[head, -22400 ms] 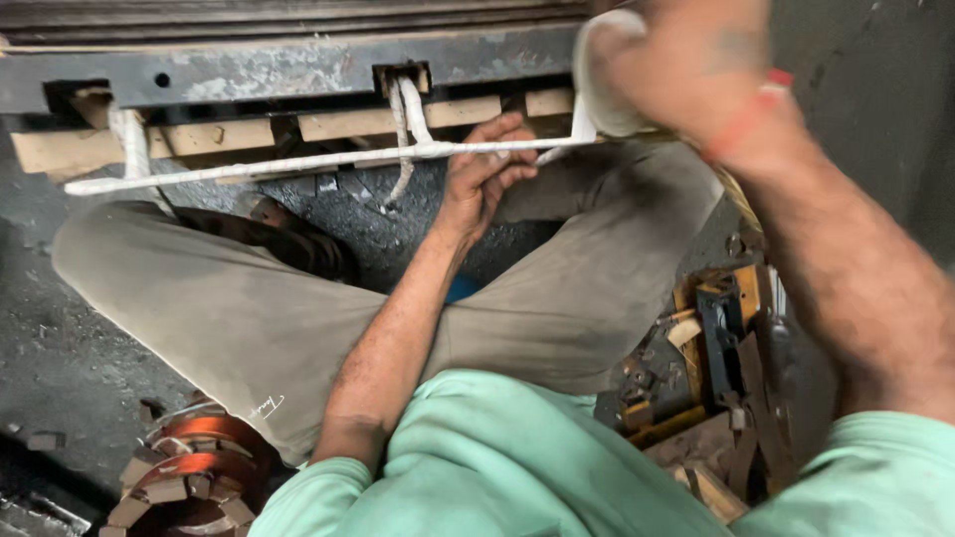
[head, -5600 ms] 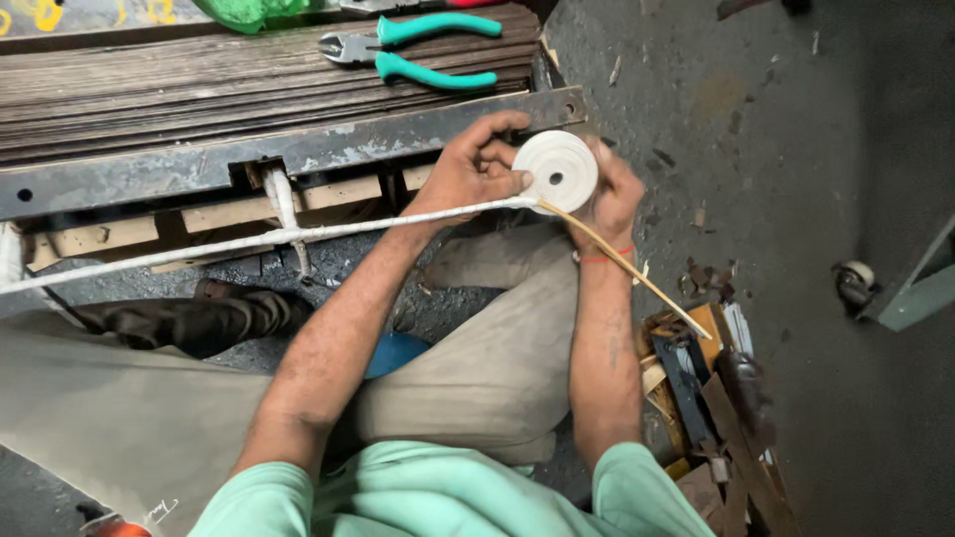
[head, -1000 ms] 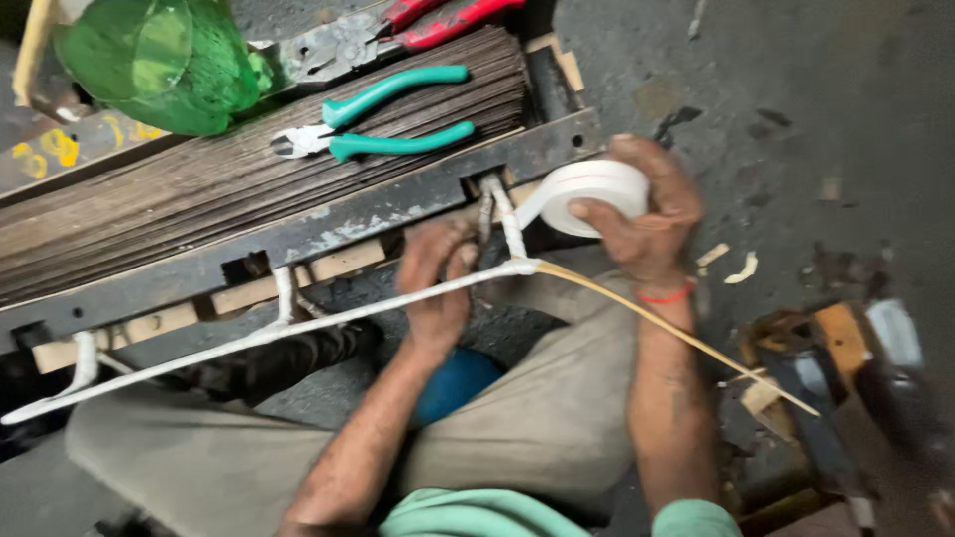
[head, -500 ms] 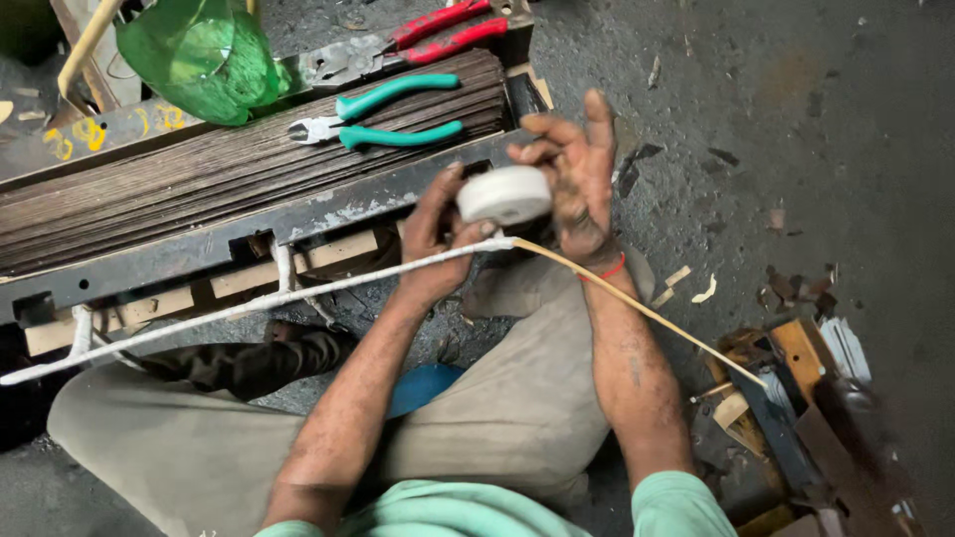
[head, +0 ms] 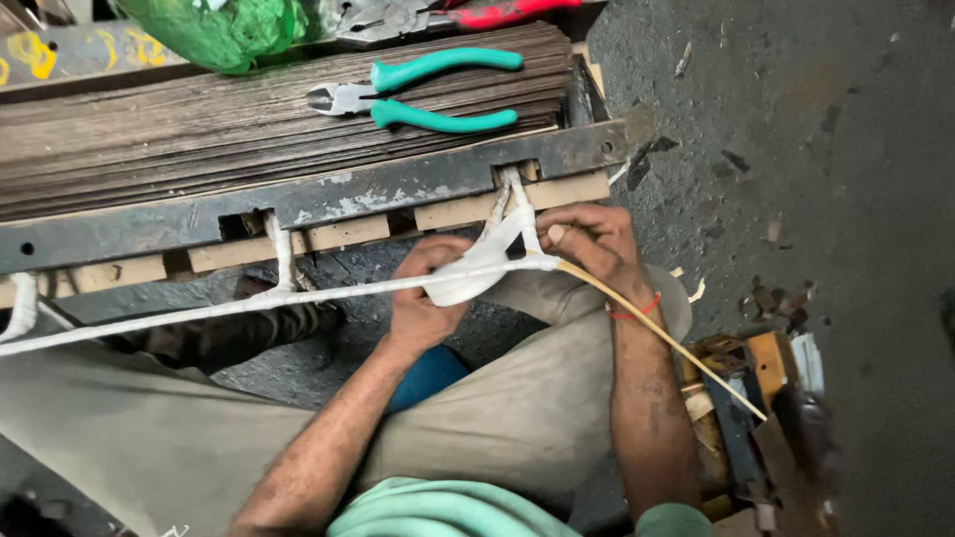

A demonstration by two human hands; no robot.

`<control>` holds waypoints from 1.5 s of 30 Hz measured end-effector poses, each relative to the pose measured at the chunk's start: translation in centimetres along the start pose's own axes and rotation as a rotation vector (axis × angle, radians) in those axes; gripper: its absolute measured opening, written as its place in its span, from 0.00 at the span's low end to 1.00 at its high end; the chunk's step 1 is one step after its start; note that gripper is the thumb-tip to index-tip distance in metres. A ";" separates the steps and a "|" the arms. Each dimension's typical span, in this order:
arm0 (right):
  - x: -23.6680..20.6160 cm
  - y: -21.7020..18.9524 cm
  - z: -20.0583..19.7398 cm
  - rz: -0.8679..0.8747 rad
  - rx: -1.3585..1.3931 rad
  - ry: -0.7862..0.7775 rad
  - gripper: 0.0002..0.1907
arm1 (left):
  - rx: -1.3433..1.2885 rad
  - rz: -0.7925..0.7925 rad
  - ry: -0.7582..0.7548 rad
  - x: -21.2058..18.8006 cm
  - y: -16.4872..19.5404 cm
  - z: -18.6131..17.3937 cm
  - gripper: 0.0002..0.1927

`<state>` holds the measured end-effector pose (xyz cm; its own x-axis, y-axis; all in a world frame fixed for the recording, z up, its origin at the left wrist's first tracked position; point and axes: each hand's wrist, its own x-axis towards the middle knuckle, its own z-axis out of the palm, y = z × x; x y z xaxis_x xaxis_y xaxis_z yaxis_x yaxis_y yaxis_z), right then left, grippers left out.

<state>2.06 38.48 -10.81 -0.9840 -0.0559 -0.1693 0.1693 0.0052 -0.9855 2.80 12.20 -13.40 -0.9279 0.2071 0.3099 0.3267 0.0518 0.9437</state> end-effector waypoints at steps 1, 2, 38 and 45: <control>0.1 0.0 0.2 0.001 -0.013 0.005 0.11 | 0.056 0.047 0.007 0.3 0.1 0.5 0.20; 0.2 0.1 0.4 -0.001 -0.025 0.009 0.11 | 0.051 0.028 0.021 0.7 0.1 0.9 0.20; -3.3 2.1 -6.0 -0.318 -0.268 -0.167 0.27 | -0.511 -1.141 -0.304 -7.1 -1.6 9.3 0.19; -4.1 2.6 -6.4 -0.263 -0.100 -0.019 0.16 | -0.841 -0.923 0.116 0.9 2.9 5.8 0.18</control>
<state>6.20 45.09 -12.66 -0.9920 -0.0871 0.0911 -0.0986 0.0863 -0.9914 3.94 18.20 -11.05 -0.7735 0.3365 -0.5371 -0.6285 -0.5156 0.5823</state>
